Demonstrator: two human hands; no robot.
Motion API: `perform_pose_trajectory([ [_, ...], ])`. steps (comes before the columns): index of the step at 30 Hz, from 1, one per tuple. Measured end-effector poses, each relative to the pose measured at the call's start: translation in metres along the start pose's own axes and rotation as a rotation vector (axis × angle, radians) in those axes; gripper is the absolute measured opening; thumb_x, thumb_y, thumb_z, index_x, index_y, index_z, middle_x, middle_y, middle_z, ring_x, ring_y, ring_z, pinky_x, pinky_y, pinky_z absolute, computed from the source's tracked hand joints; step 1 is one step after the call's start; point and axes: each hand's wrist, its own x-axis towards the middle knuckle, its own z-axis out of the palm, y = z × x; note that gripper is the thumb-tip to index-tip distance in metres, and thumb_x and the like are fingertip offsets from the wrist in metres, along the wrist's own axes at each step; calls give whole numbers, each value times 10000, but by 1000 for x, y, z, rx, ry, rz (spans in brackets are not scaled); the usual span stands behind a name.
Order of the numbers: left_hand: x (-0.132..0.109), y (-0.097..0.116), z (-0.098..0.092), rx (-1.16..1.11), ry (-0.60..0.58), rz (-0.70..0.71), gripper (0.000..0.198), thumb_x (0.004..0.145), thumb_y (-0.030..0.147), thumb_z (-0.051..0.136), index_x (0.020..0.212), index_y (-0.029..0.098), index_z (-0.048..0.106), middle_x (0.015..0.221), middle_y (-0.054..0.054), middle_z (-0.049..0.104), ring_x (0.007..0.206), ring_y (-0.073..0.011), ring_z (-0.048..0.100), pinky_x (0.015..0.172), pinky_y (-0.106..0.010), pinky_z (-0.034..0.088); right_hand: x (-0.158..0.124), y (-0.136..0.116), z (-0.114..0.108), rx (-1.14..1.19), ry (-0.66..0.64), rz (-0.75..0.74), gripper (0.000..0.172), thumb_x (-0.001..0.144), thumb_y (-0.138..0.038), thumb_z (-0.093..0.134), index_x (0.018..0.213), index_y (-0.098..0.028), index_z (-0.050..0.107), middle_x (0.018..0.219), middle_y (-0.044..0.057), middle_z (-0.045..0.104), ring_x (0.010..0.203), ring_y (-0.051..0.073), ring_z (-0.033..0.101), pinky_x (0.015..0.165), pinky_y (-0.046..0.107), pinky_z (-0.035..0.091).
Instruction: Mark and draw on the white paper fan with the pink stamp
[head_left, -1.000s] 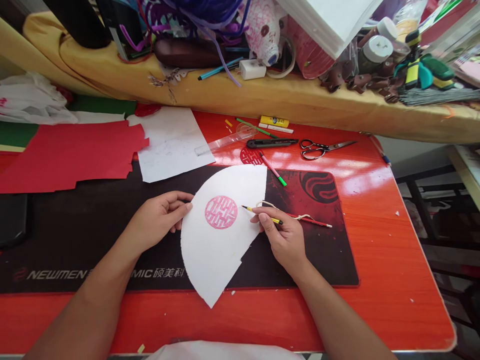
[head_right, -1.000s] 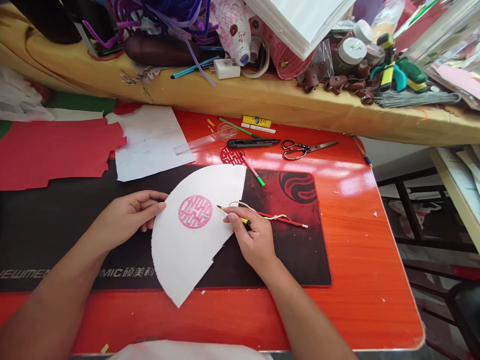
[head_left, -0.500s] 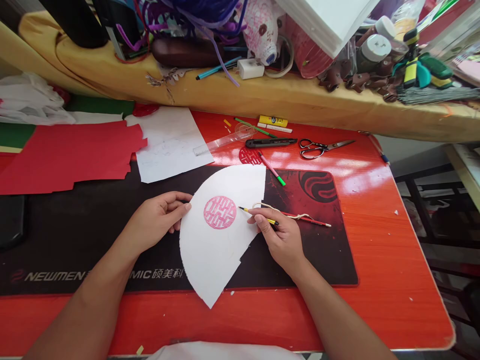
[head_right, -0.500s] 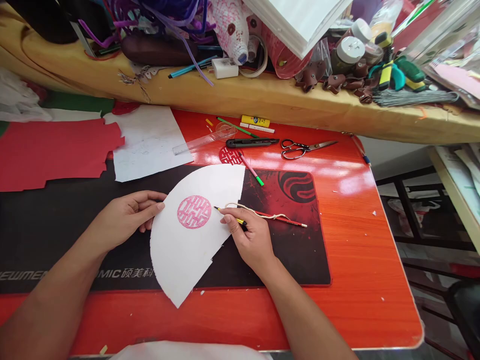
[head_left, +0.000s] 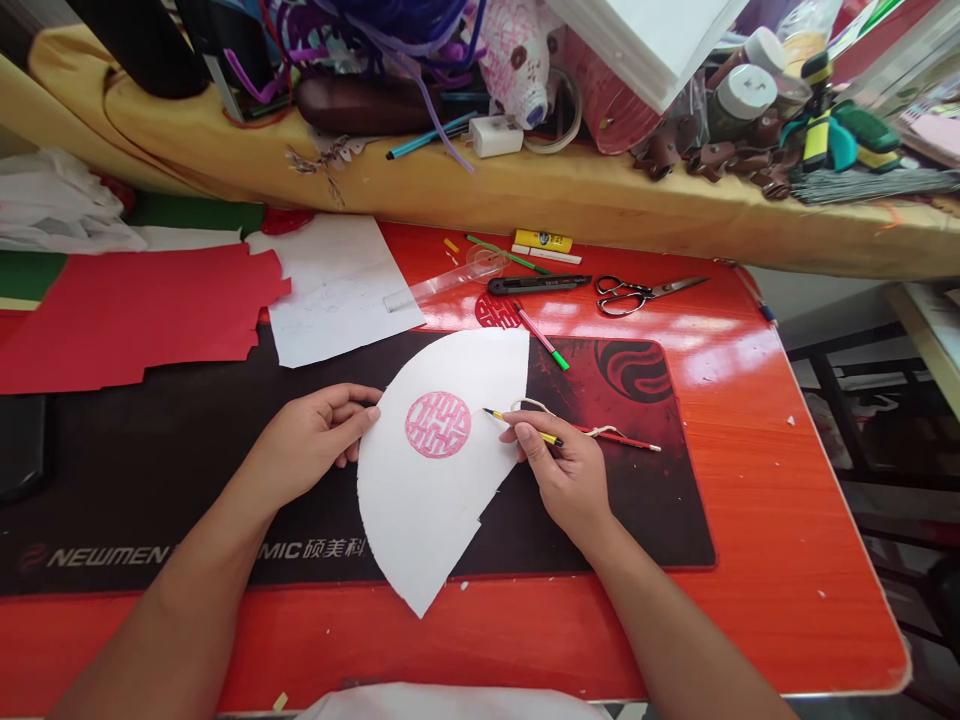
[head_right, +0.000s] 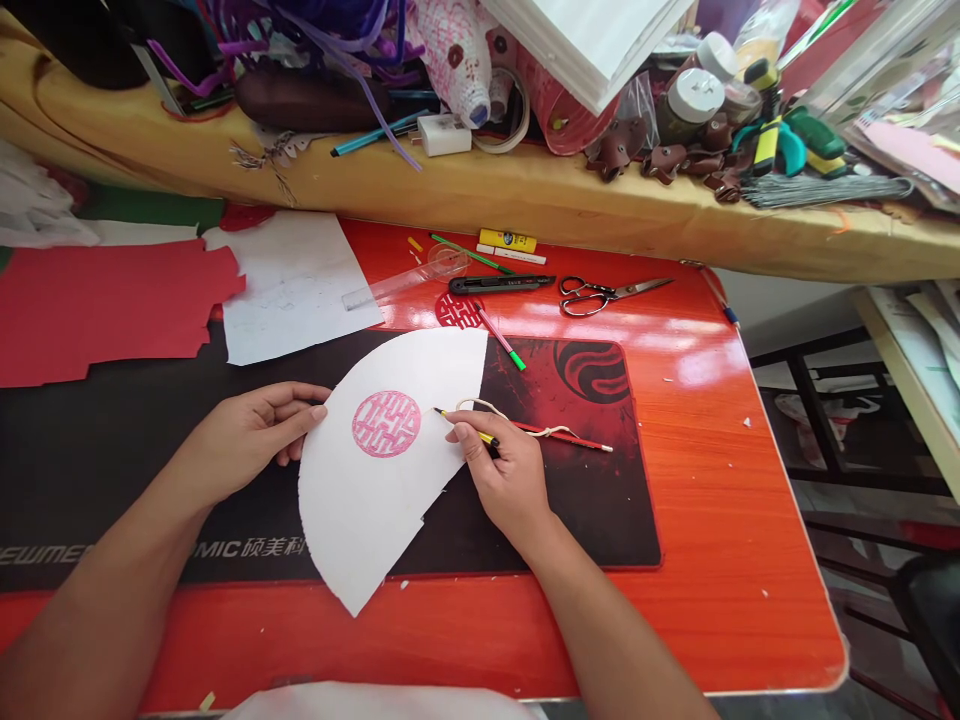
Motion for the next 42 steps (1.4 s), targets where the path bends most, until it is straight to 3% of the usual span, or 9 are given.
perform_pose_trajectory([
  [13,0,0,0,16,3,21,499,789,609,834,1089,212,796,650,12,668,528,-161,589,485,-278,523,1,0,0,-31,-20,-18,286,1095,-472,682,1136,-271,881,880,49,865,755,216,802,757,337,654],
  [33,1,-3,-1,16,-11,10,521,802,588,818,1142,195,787,660,21,667,536,-153,590,493,-271,519,-1,2,0,113,98,40,245,1099,-437,699,1140,-262,866,882,32,835,666,156,695,656,296,570],
  [42,0,-3,-1,15,1,-4,540,782,607,824,1135,200,789,652,25,656,538,-156,591,496,-278,522,1,1,-1,58,38,5,207,1084,-384,707,1127,-272,875,874,26,850,669,165,719,683,304,601],
])
